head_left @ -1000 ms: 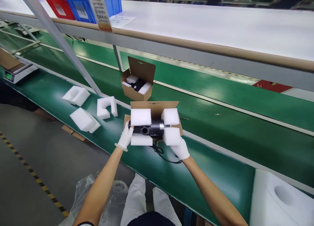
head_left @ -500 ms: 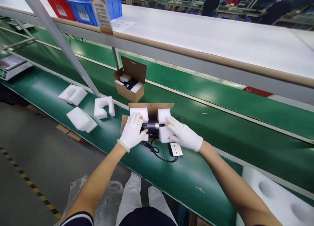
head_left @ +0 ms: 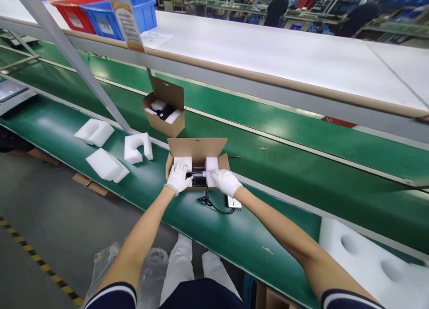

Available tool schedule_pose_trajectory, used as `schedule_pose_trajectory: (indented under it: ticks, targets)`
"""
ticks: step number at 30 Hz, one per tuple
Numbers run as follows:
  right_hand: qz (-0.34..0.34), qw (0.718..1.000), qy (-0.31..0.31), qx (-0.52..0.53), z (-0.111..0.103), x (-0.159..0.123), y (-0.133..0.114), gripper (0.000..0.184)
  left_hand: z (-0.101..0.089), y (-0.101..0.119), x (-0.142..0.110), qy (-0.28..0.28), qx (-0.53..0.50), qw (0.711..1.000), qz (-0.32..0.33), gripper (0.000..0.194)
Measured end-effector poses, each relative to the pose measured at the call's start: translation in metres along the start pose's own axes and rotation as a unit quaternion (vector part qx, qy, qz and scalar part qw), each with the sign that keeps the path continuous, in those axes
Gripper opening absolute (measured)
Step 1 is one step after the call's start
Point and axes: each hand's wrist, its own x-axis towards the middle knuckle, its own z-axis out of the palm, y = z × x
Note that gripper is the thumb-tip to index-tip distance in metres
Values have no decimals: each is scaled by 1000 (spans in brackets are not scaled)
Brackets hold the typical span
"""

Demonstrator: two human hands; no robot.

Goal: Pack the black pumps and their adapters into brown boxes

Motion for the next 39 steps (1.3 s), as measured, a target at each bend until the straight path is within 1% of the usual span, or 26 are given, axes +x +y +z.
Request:
schedule_pose_trajectory:
  ticks: [2, 3, 5, 6, 8, 9, 10, 12, 14, 15, 16, 17, 19, 21, 22, 23, 25, 26, 28, 29, 31, 33, 34, 36, 38, 39]
  targets:
    - [-50, 998, 24, 39, 29, -34, 6, 24, 3, 2, -14, 21, -4, 1000, 4, 60]
    - [-50, 997, 26, 54, 47, -51, 11, 25, 4, 3, -22, 33, -8, 999, 6, 62]
    - [-12, 998, 25, 57, 83, -76, 22, 26, 6, 4, -37, 52, -22, 998, 7, 67]
    - [7, 999, 14, 42, 100, -82, 28, 36, 7, 5, -43, 58, -31, 998, 6, 69]
    - [22, 999, -22, 5, 127, -79, 39, 61, 4, 9, -51, 65, -58, 996, 2, 67]
    - [15, 999, -43, -10, 137, -73, 44, 68, 2, 13, -54, 67, -76, 995, -1, 64]
    - [0, 998, -61, -20, 143, -65, 48, 71, -2, 18, -57, 71, -97, 993, -7, 59]
    - [-42, 995, -87, -32, 146, -52, 54, 73, -9, 36, -67, 91, -148, 985, -25, 52]
    - [-59, 991, -118, -36, 140, -50, 53, 83, -16, 64, -85, 108, -211, 971, -33, 50]
    - [-60, 988, -138, -33, 135, -55, 51, 88, -17, 81, -96, 104, -248, 963, -28, 50]
    - [-59, 986, -154, -21, 129, -62, 46, 89, -18, 98, -107, 82, -286, 955, -18, 50]
    - [-61, 985, -162, 0, 123, -71, 40, 86, -16, 116, -117, 46, -320, 946, -8, 51]
    - [-86, 984, -146, 62, 111, -91, 26, 70, -9, 147, -133, -46, -359, 932, -11, 60]
    - [-106, 982, -117, 101, 102, -106, 11, 57, 5, 171, -139, -145, -360, 922, -21, 77]
    - [-101, 984, -111, 97, 100, -110, 5, 55, 13, 179, -139, -192, -347, 918, -21, 85]
    - [-87, 986, -116, 80, 101, -114, 1, 56, 22, 186, -139, -233, -328, 915, -18, 91]
    - [-53, 987, -149, 32, 111, -120, -2, 66, 42, 195, -139, -294, -274, 916, -10, 93]
    - [-46, 985, -168, 18, 120, -124, -1, 73, 52, 199, -141, -310, -241, 920, -13, 92]
    - [-54, 980, -191, 10, 142, -135, 4, 82, 71, 208, -148, -319, -178, 931, -14, 91]
    - [-62, 980, -188, 12, 154, -141, 8, 80, 81, 214, -152, -316, -150, 937, -9, 92]
    - [-61, 985, -160, 19, 174, -154, 15, 62, 100, 225, -160, -308, -99, 946, 17, 97]
    - [-28, 990, -132, 28, 184, -164, 22, 47, 116, 235, -160, -312, -68, 946, 50, 90]
    - [-7, 991, -129, 36, 186, -167, 25, 44, 123, 237, -157, -318, -61, 944, 57, 83]
    - [28, 989, -132, 58, 180, -169, 32, 42, 130, 235, -146, -329, -64, 941, 54, 70]
    - [41, 989, -118, 82, 165, -168, 36, 40, 129, 227, -135, -335, -76, 938, 47, 63]
    - [37, 991, -97, 88, 155, -166, 37, 39, 124, 222, -132, -338, -81, 936, 50, 61]
